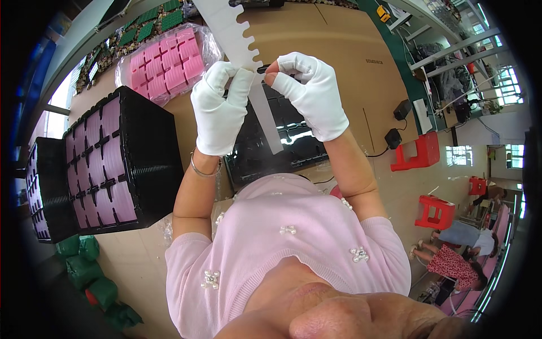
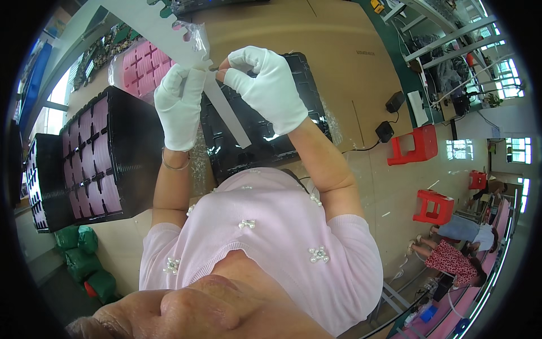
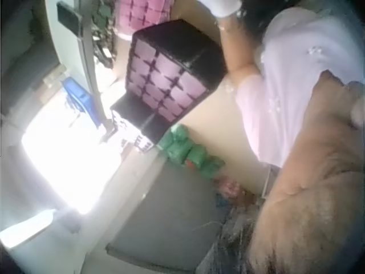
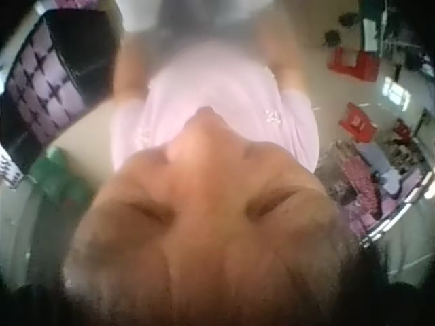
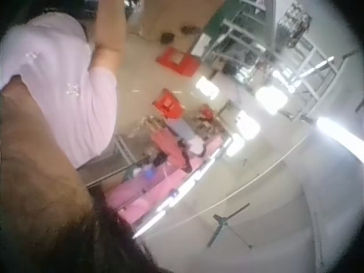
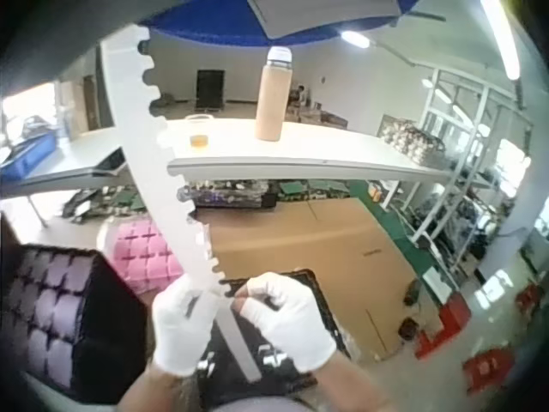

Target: Assembling protective components by placing pink foam inserts and white divider strips into black plastic trays.

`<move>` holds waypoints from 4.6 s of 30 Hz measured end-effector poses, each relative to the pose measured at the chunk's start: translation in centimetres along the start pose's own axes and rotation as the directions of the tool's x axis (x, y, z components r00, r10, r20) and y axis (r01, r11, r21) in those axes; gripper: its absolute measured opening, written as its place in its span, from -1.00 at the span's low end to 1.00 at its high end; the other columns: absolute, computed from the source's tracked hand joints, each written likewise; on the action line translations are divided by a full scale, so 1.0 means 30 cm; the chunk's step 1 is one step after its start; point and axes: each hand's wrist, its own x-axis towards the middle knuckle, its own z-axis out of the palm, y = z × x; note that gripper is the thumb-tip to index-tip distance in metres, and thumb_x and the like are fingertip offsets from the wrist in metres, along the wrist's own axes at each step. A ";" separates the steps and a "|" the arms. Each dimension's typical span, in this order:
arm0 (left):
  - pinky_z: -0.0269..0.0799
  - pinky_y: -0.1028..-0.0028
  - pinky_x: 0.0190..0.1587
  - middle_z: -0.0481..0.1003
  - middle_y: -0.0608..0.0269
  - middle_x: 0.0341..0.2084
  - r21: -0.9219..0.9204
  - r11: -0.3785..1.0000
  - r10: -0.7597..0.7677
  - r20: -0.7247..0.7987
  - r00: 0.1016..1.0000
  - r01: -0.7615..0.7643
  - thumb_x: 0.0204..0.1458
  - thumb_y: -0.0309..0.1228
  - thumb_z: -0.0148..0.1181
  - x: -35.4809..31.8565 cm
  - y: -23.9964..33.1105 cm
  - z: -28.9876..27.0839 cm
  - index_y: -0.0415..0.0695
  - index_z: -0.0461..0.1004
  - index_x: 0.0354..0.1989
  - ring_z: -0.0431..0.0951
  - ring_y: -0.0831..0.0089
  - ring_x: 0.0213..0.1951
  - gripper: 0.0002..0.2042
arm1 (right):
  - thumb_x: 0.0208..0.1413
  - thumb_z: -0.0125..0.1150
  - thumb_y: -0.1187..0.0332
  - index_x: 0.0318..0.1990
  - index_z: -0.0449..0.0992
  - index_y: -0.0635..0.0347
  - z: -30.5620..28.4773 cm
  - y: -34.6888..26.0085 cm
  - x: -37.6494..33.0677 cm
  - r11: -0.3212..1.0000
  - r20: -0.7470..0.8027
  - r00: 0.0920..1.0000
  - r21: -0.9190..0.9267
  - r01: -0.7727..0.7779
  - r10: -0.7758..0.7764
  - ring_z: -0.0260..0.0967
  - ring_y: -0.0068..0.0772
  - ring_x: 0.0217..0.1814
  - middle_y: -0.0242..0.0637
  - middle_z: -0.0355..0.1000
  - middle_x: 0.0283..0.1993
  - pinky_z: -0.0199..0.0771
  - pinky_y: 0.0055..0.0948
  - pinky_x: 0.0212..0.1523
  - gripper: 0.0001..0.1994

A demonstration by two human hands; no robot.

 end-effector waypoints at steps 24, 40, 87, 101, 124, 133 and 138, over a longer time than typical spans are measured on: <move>0.36 0.67 -0.28 0.52 0.37 -0.44 -0.290 0.955 -0.114 -0.154 0.981 0.066 0.18 -0.47 0.07 0.055 0.034 -0.216 -0.26 0.51 -0.28 0.45 0.69 -0.40 -0.87 | -0.07 0.28 0.49 -0.38 0.54 0.23 0.132 0.319 -0.213 0.982 0.225 0.973 -0.190 -0.003 0.047 0.39 -0.36 -0.38 -0.28 0.42 -0.40 0.36 -0.40 -0.34 -0.92; 0.34 0.70 -0.34 0.48 0.43 -0.47 -0.153 0.988 -0.077 -0.321 0.944 0.028 0.15 -0.54 0.10 0.020 -0.014 -0.254 -0.25 0.50 -0.32 0.40 0.75 -0.42 -0.93 | -0.08 0.26 0.32 -0.45 0.62 0.16 0.305 0.548 -0.281 0.662 0.504 0.833 -0.708 0.248 0.228 0.42 -0.06 -0.30 -0.18 0.46 -0.38 0.37 -0.14 -0.25 -0.87; 0.35 0.71 -0.33 0.51 0.44 -0.46 -0.212 0.974 -0.127 -0.226 0.966 0.079 0.16 -0.53 0.11 -0.011 -0.027 -0.253 -0.26 0.54 -0.25 0.43 0.76 -0.41 -0.90 | -0.03 0.23 0.18 -0.40 0.61 0.09 0.392 0.548 -0.307 0.287 0.501 0.775 -0.863 0.415 0.385 0.43 -0.27 -0.23 -0.29 0.47 -0.37 0.20 -0.21 -0.21 -0.80; 0.21 0.76 -0.49 0.46 0.54 -0.55 -0.105 0.981 -0.182 -0.198 0.963 0.164 0.17 -0.51 0.11 -0.016 0.054 -0.265 -0.21 0.56 -0.28 0.31 0.85 -0.52 -0.90 | -0.10 0.22 0.30 -0.48 0.51 0.11 0.348 0.601 -0.351 0.370 0.597 0.803 -0.746 0.554 0.000 0.33 -0.26 -0.29 -0.29 0.38 -0.43 0.17 -0.23 -0.19 -0.89; 0.32 0.52 -0.38 0.47 0.06 -0.51 -0.275 0.961 -0.044 -0.232 0.972 -0.022 0.16 -0.56 0.06 -0.055 -0.073 -0.327 -0.42 0.46 -0.27 0.43 0.42 -0.49 -0.87 | -0.09 0.28 0.44 -0.25 0.48 0.26 -0.668 0.645 -0.943 0.499 -0.333 0.747 -0.581 -0.643 0.575 0.44 -0.09 -0.30 -0.10 0.46 -0.28 0.40 -0.29 -0.25 -0.78; 0.02 0.31 -0.40 0.25 0.33 -0.70 -0.638 0.769 0.148 0.230 0.962 0.035 0.21 -0.20 0.00 -0.059 -0.124 -0.414 -0.16 0.44 -0.33 0.21 0.39 -0.59 -0.74 | -0.04 0.26 0.19 -0.13 0.59 0.14 -1.214 0.682 -1.196 -0.487 -0.645 0.339 -0.751 -0.446 0.684 0.40 0.15 0.05 0.10 0.45 -0.01 0.42 -0.10 0.06 -0.67; 0.24 0.59 -0.62 0.39 0.46 -0.73 -0.994 0.063 0.436 0.113 0.893 0.095 0.00 0.03 0.20 -0.043 -0.053 -0.324 0.03 0.55 -0.62 0.29 0.58 -0.76 -0.64 | 0.14 0.20 0.18 -0.28 0.56 0.36 -1.101 0.718 -0.590 0.582 -0.421 0.873 -0.657 -0.480 0.245 0.50 -0.34 -0.35 -0.21 0.56 -0.36 0.45 -0.41 -0.26 -0.67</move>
